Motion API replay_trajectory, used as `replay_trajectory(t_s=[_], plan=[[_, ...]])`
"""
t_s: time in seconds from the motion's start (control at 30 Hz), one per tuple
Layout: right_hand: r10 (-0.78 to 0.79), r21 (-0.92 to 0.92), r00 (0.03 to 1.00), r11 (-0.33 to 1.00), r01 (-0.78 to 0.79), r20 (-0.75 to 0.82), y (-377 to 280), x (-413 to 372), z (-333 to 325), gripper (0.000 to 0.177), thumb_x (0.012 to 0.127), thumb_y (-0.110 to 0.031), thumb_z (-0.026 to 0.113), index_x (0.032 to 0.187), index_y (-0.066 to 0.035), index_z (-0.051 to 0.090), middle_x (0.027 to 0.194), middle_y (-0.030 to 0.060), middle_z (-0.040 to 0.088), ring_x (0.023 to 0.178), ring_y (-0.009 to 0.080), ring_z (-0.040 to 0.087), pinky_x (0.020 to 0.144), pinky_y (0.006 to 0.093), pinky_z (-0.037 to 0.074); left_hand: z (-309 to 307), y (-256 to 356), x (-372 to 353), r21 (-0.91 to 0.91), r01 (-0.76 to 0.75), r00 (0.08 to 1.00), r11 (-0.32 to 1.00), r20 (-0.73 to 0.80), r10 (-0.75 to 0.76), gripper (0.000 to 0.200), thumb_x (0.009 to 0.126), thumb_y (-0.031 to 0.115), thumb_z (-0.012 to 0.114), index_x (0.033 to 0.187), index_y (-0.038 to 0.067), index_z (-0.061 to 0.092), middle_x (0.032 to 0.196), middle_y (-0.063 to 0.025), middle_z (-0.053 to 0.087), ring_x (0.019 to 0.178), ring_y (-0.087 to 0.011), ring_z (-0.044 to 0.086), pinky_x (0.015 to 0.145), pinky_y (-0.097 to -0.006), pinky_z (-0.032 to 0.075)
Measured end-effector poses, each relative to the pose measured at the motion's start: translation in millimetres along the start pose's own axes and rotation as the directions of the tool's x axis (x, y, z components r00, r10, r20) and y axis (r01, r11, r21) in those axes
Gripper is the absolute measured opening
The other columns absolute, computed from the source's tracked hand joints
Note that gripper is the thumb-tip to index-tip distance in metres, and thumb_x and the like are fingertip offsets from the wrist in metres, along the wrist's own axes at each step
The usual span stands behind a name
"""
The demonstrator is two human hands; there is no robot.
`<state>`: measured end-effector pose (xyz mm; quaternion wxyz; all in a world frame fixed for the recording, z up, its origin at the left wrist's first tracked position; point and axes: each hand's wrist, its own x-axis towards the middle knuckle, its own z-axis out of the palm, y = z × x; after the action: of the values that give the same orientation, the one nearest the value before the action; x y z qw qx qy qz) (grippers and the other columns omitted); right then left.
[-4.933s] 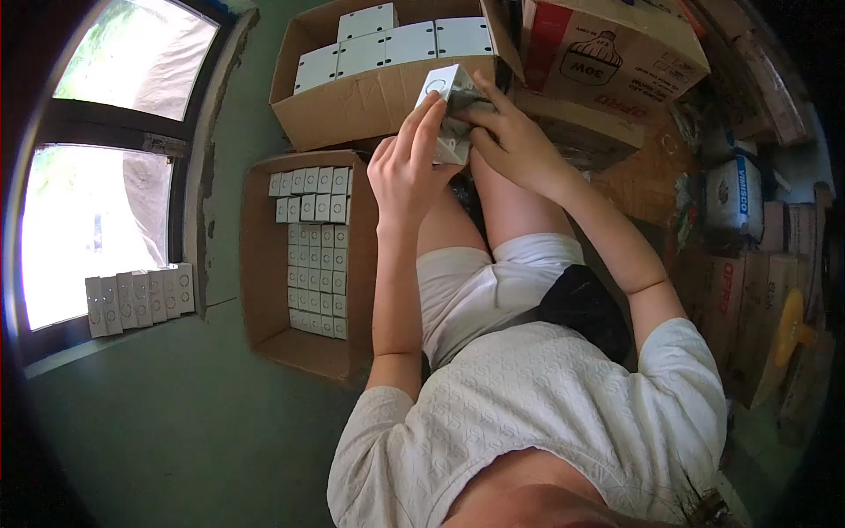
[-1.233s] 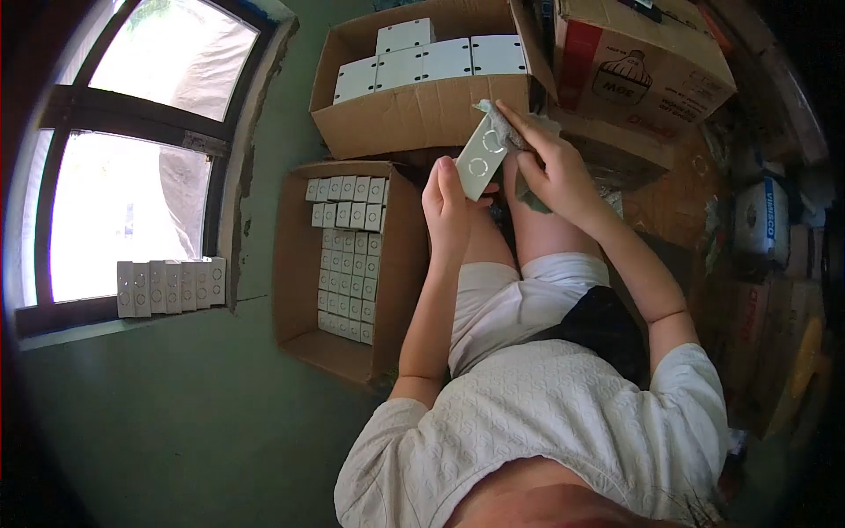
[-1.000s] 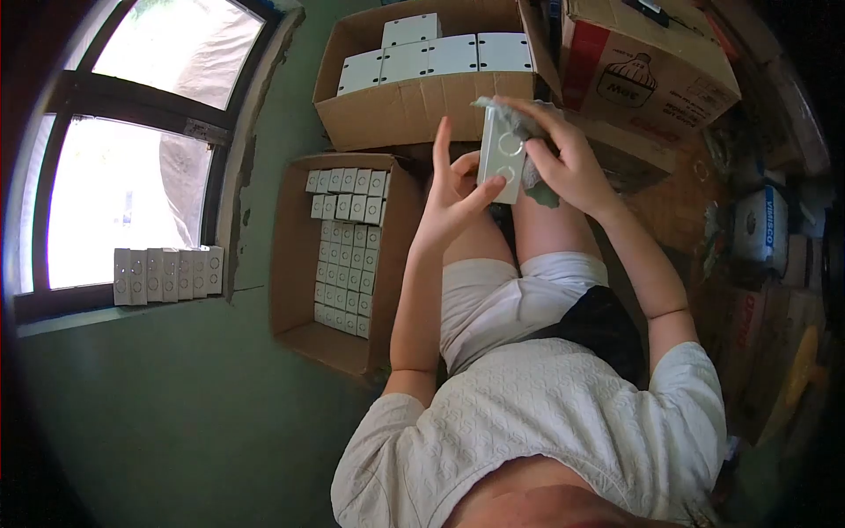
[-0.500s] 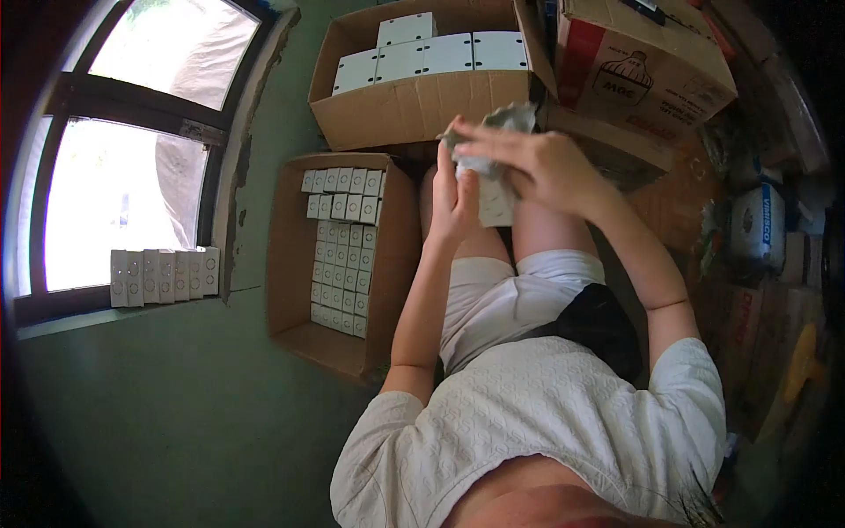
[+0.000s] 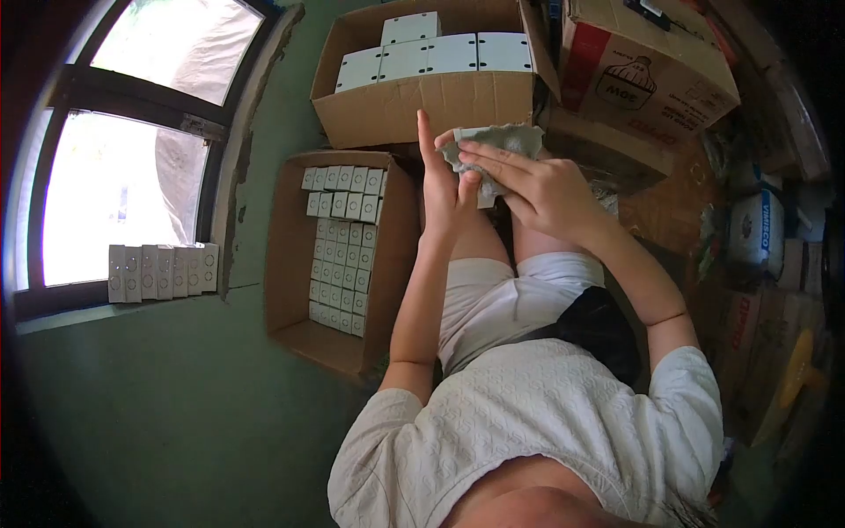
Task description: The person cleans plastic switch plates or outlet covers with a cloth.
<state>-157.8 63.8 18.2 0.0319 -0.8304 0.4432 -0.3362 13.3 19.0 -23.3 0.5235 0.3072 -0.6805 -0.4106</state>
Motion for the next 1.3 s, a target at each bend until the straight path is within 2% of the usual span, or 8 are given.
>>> replay_trajectory(t_s=[0.1, 0.4, 0.67, 0.87, 0.93, 1.03, 1.17, 1.3], plan=[[0.115, 0.040, 0.993, 0.993, -0.113, -0.037, 19, 8, 3, 0.071, 0.082, -0.011, 0.063, 0.148, -0.030, 0.044, 0.144, -0.0028, 0.054, 0.083, 0.0235, 0.073, 0.071, 0.0357, 0.062, 3, -10, 3, 0.130, -0.143, 0.989, 0.981, 0.052, 0.138, 0.105, 0.093, 0.070, 0.045, 0.156, 0.001, -0.003, 0.112, -0.0154, 0.059, 0.100, -0.0215, 0.055, 0.091, -0.0351, 0.042], [0.014, 0.023, 1.000, 1.000, -0.014, 0.012, 12, -4, 5, 0.065, 0.083, -0.014, 0.062, 0.146, -0.024, 0.048, 0.141, 0.0001, 0.057, 0.089, 0.0286, 0.072, 0.075, 0.0402, 0.059, -11, -17, 7, 0.318, -0.172, 0.985, 0.933, 0.048, 0.165, 0.092, 0.095, 0.069, 0.042, 0.152, 0.000, 0.024, 0.116, -0.0159, 0.060, 0.102, -0.0234, 0.057, 0.089, -0.0366, 0.046], [0.289, 0.247, 0.951, 0.919, -0.308, 0.112, 9, -15, 14, 0.071, 0.082, -0.015, 0.065, 0.147, -0.005, 0.037, 0.111, 0.0247, 0.065, 0.099, 0.0393, 0.066, 0.089, 0.0470, 0.051, 2, -16, 5, 0.140, -0.359, 0.926, 0.923, -0.073, 0.372, 0.073, 0.094, 0.065, 0.050, 0.121, -0.003, 0.045, 0.125, -0.0246, 0.056, 0.107, -0.0306, 0.059, 0.089, -0.0430, 0.049], [0.375, 0.644, 0.917, 0.670, -0.368, 0.134, 2, -18, 22, 0.081, 0.075, -0.020, 0.082, 0.142, -0.001, 0.042, 0.130, 0.0173, 0.055, 0.129, 0.0301, 0.048, 0.109, 0.0404, 0.037, 1, 2, 1, 0.163, -0.155, 0.986, 0.974, -0.032, 0.162, 0.056, 0.104, 0.050, 0.039, 0.112, -0.004, 0.050, 0.122, -0.0198, 0.059, 0.119, -0.0284, 0.058, 0.097, -0.0354, 0.047], [0.391, 0.437, 0.919, 0.817, -0.375, 0.058, 14, -11, 24, 0.086, 0.074, -0.017, 0.081, 0.146, -0.005, 0.035, 0.138, 0.0226, 0.051, 0.122, 0.0388, 0.057, 0.100, 0.0422, 0.046, 2, 2, 2, 0.194, -0.178, 0.976, 0.965, -0.089, 0.198, 0.048, 0.106, 0.041, 0.042, 0.110, -0.004, 0.056, 0.114, -0.0122, 0.062, 0.113, -0.0215, 0.059, 0.091, -0.0300, 0.046], [0.309, 0.307, 0.947, 0.913, -0.270, -0.086, 17, -11, 24, 0.082, 0.075, -0.016, 0.079, 0.146, -0.012, 0.038, 0.145, 0.0144, 0.047, 0.120, 0.0365, 0.058, 0.093, 0.0419, 0.052, -5, 1, -5, -0.133, 0.334, 0.941, 0.933, 0.107, -0.322, 0.027, 0.104, 0.020, 0.051, 0.120, -0.001, 0.054, 0.109, -0.0054, 0.062, 0.098, -0.0123, 0.059, 0.088, -0.0302, 0.051], [0.113, -0.091, 0.992, 0.989, -0.117, -0.053, 16, -13, 32, 0.079, 0.076, -0.013, 0.077, 0.146, -0.015, 0.040, 0.147, 0.0050, 0.048, 0.116, 0.0312, 0.062, 0.085, 0.0400, 0.057, 4, 11, 0, -0.554, 0.434, 0.868, 0.710, 0.046, -0.494, 0.033, 0.105, 0.029, 0.050, 0.126, 0.003, 0.055, 0.100, -0.0014, 0.062, 0.090, -0.0069, 0.058, 0.074, -0.0249, 0.050], [0.093, -0.070, 0.995, 0.993, -0.091, 0.024, 15, -10, 34, 0.081, 0.080, -0.013, 0.074, 0.150, -0.019, 0.035, 0.152, 0.0021, 0.043, 0.115, 0.0324, 0.062, 0.084, 0.0441, 0.057, 11, -8, -3, -0.483, 0.405, 0.858, 0.777, -0.093, -0.505, 0.042, 0.104, 0.039, 0.051, 0.098, 0.001, 0.066, 0.082, 0.0031, 0.061, 0.073, -0.0043, 0.052, 0.061, -0.0217, 0.043]])
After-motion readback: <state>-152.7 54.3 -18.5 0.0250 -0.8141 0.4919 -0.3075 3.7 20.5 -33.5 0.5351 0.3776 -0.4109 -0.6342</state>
